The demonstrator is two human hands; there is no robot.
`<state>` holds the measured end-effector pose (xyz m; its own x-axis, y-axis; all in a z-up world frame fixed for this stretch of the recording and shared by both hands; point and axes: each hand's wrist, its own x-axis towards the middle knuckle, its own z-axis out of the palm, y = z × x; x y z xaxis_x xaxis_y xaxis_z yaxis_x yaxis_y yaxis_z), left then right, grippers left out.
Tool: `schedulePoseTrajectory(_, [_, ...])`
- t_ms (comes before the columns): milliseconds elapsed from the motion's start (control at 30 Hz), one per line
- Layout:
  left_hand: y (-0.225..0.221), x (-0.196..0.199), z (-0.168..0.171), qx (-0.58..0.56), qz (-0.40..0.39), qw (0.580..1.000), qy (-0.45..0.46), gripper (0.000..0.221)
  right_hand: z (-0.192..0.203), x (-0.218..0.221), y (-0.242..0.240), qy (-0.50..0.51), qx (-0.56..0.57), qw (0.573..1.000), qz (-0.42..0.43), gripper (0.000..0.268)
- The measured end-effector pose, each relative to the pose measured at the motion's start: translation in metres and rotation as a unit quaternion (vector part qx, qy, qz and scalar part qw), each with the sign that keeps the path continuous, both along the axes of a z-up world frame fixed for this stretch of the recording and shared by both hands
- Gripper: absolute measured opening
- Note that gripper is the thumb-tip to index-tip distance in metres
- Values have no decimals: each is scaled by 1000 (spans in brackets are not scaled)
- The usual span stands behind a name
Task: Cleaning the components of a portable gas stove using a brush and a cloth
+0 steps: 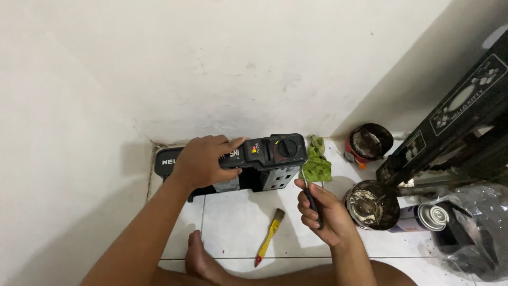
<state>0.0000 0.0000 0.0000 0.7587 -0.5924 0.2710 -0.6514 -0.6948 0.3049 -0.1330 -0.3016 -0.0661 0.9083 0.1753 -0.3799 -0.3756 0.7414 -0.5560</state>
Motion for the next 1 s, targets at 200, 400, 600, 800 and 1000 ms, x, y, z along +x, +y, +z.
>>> schedulePoseTrajectory(200, [0,-1,3,4,6,1000,15,73,8,0,5,2,-74,997,-12,33])
schedulePoseTrajectory(400, [0,0,2,7,8,1000,20,73,14,-1,9,-10,-113,993,-18,34])
schedulePoseTrajectory(600, [-2,-4,10,-33,29,998,53,71,34,-6,13,55,-410,910,26,15])
schedulePoseTrajectory(800, [5,4,-13,-45,13,998,42,63,34,26,0,-41,-591,793,-140,21])
schedulePoseTrajectory(1000, [3,-48,-11,-9,24,1000,3,73,89,20,34,22,-563,824,57,74])
